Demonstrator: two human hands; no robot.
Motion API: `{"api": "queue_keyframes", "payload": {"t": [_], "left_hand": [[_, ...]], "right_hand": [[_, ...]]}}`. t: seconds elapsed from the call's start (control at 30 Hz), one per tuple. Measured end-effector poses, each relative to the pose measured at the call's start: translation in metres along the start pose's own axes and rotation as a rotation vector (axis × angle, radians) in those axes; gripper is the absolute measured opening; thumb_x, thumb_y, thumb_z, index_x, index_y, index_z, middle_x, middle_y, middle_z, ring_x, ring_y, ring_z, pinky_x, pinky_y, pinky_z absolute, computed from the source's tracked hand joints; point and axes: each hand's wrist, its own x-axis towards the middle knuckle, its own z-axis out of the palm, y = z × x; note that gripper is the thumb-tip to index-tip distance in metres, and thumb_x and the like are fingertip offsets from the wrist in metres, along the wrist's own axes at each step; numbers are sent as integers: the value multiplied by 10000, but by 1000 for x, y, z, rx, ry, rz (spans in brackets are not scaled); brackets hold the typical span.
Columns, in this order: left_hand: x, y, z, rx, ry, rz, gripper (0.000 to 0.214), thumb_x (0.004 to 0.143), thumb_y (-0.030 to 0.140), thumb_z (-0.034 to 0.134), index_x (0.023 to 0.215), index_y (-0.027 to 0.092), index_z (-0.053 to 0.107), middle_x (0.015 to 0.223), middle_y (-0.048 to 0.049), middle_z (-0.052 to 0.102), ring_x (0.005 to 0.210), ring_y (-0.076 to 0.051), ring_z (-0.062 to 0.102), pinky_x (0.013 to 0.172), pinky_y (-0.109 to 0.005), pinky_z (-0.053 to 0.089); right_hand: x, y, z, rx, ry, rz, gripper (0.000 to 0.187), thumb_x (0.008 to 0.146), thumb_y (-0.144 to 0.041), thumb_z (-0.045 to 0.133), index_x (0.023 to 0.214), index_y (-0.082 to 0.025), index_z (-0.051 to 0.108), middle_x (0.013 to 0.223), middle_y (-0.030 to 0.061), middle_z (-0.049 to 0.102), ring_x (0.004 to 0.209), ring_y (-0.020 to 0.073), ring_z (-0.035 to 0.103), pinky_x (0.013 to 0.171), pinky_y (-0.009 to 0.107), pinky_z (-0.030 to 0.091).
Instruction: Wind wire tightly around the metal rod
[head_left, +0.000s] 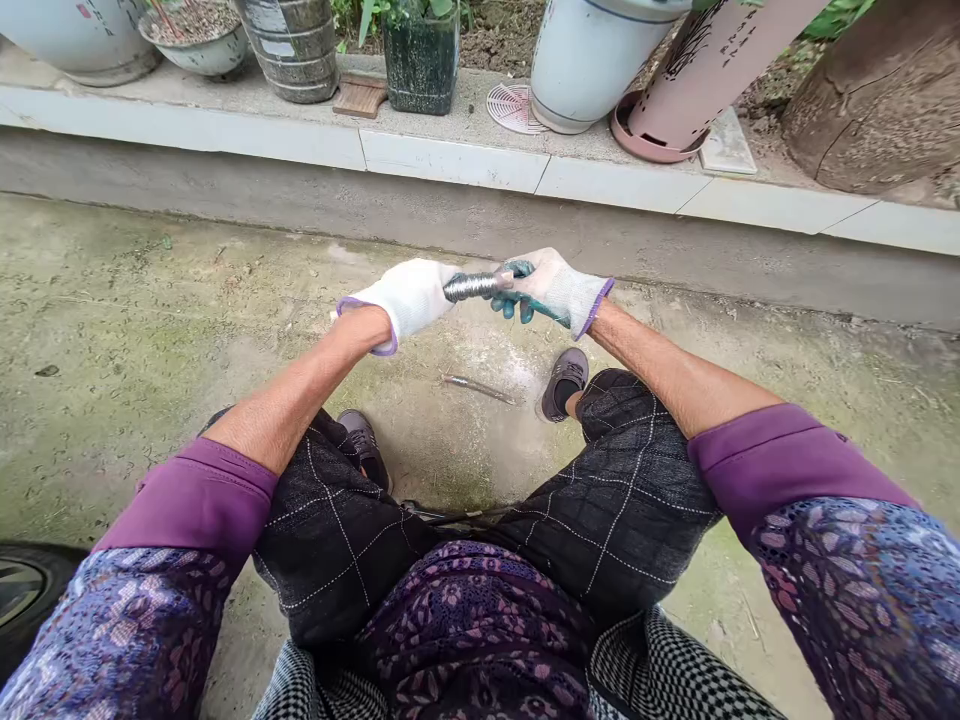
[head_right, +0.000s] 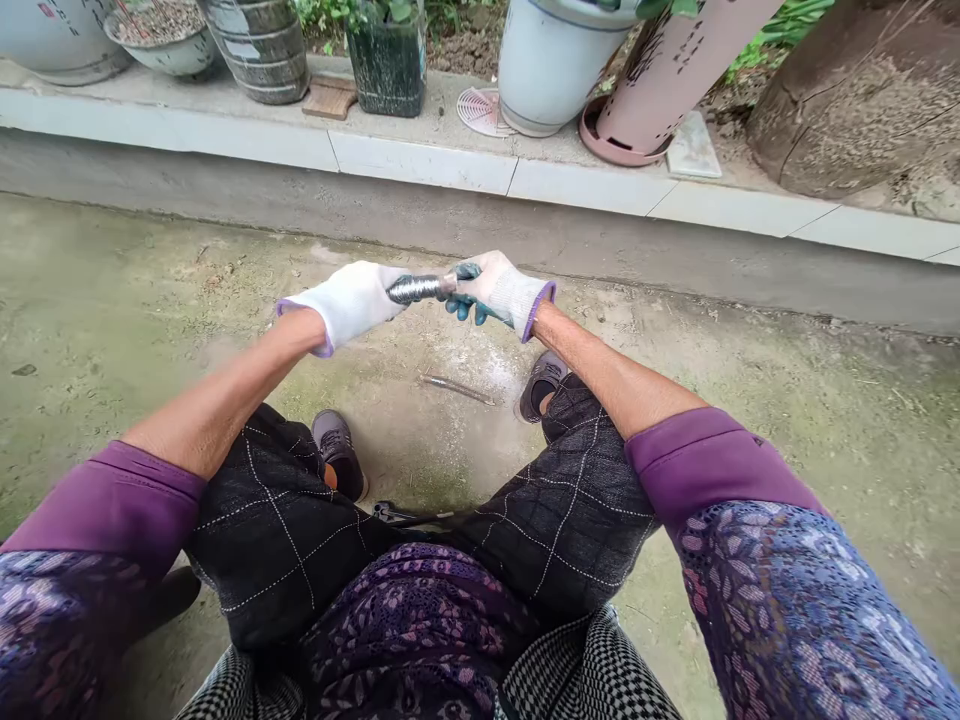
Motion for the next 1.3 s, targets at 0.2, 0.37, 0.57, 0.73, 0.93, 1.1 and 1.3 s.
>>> {"api": "queue_keyframes", "payload": {"t": [0.2,0.37,0.57,0.73,0.93,1.1,1.3], "left_hand": [[10,-15,-1,-259,-11,-164,456,917,318,495,1300,181,702,875,-76,744,668,-174,645,654,-323,490],[21,-30,13,144,-23,-215,367,928,253,516,1196,170,752,973,-152,765,916,-275,717,803,-357,515],[12,-13,33,377,-124,-45,377,947,152,489,1209,173,758,1018,-193,766,1082,-340,716,908,-411,509],[1,4,23,342,-120,62,387,957,185,471,1215,205,759,912,-152,759,942,-317,731,810,-393,502],[2,1,1,39,-18,0,400,962,331,469,1191,186,763,904,-94,751,808,-213,672,734,-322,464],[15,-15,7,49,-21,-93,383,948,298,479,1181,169,753,898,-112,754,813,-232,695,731,-324,477],[11,-17,21,386,-54,-115,403,965,160,440,1243,146,731,1050,-202,761,1057,-337,731,879,-409,528]], "right_hand": [[-11,-11,19,-21,-46,-80,107,802,-158,695,859,-104,767,718,63,740,519,94,614,395,193,439],[-32,-31,27,-117,-78,-87,114,798,-104,688,864,-113,780,696,46,732,496,80,586,394,188,427],[-27,-37,13,-148,17,-124,66,809,-107,712,823,-121,775,638,26,692,467,66,537,380,185,385],[-5,-16,-2,-76,71,-40,35,794,-116,753,762,-126,749,630,34,687,445,66,519,365,198,377],[-5,-3,4,-27,-38,-11,61,785,-141,717,808,-107,761,632,40,698,456,85,567,360,191,402],[-18,-12,24,-138,-70,-57,111,783,-95,677,826,-122,776,689,51,730,482,95,597,384,197,415],[-27,-21,36,-212,-128,-115,119,783,-152,707,859,-155,798,691,36,732,508,112,607,458,228,450]]}}
